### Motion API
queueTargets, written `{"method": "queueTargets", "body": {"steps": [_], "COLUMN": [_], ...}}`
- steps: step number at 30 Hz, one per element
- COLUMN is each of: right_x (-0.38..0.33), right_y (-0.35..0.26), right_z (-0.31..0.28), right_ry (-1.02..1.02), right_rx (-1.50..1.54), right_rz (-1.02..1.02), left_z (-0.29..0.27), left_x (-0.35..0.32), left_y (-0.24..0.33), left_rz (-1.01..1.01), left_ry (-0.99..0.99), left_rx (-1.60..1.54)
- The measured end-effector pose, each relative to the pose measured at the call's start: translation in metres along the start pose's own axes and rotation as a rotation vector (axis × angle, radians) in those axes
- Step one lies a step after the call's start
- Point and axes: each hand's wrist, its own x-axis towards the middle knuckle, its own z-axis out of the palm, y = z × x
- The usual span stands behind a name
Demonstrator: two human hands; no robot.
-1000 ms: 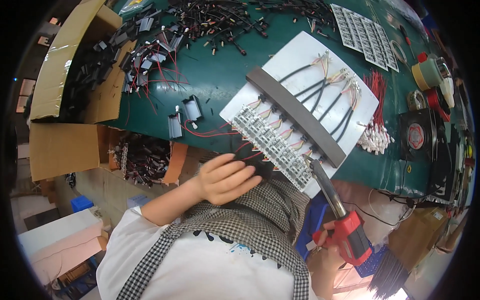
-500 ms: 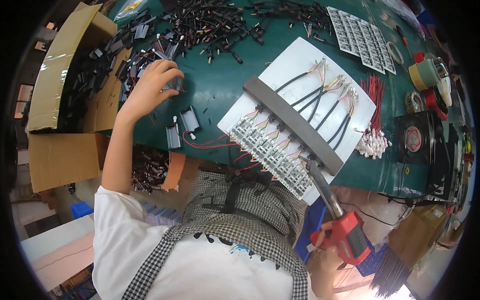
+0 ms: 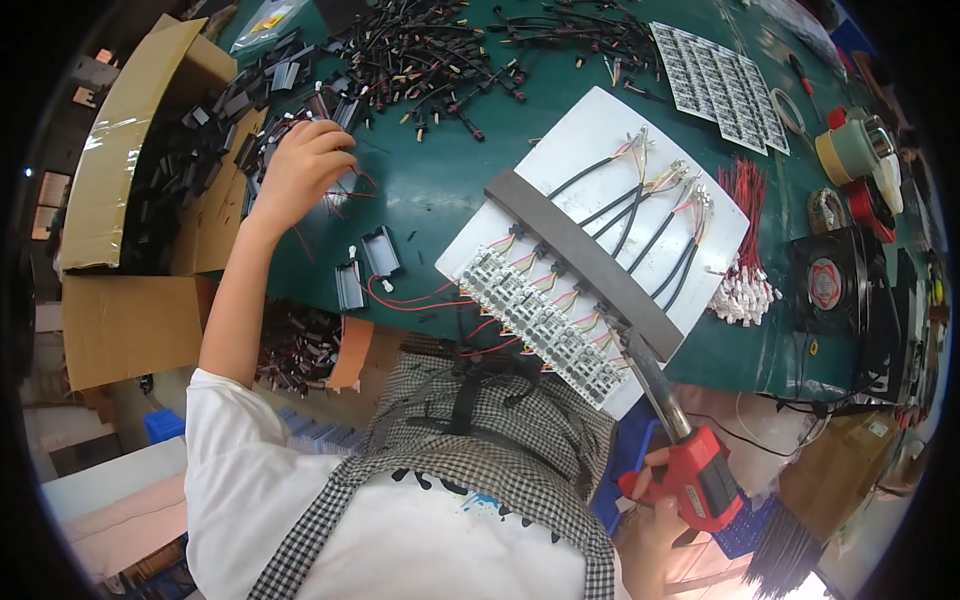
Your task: The person solders wires onto circuit boards aligned on a fixture using a soldering iron. The person then removes a bar from the fixture and lifts away the assembled circuit boards.
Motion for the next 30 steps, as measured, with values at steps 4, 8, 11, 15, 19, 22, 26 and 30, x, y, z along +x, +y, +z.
{"method": "queueTargets", "body": {"steps": [4, 8, 11, 15, 19, 22, 26, 30], "right_x": [0.001, 0.003, 0.003, 0.001, 0.0, 0.0, 0.0, 0.004], "right_y": [0.0, 0.001, 0.0, 0.004, 0.006, 0.005, 0.004, 0.004], "right_z": [-0.003, -0.002, -0.001, -0.008, -0.009, -0.009, -0.009, -0.009], "right_ry": [-0.022, -0.008, -0.005, -0.064, -0.057, -0.059, -0.077, -0.123], "right_rx": [0.001, 0.029, 0.036, 0.058, 0.094, 0.109, 0.115, 0.111], "right_rz": [-0.003, -0.016, -0.01, 0.011, 0.022, 0.012, 0.016, 0.022], "left_z": [-0.003, -0.005, -0.011, -0.014, -0.02, -0.02, -0.021, -0.03], "left_x": [0.013, 0.027, 0.037, 0.048, 0.061, 0.063, 0.063, 0.071], "left_y": [0.005, 0.014, 0.021, 0.02, 0.011, 0.003, 0.009, 0.021], "left_rz": [-0.234, -0.349, -0.303, -0.227, -0.487, -0.476, -0.534, -0.399], "left_ry": [0.236, 0.309, 0.282, 0.292, 0.402, 0.414, 0.44, 0.608], "left_rx": [-0.421, -0.639, -0.522, -0.434, -0.962, -0.994, -1.082, -0.926]}}
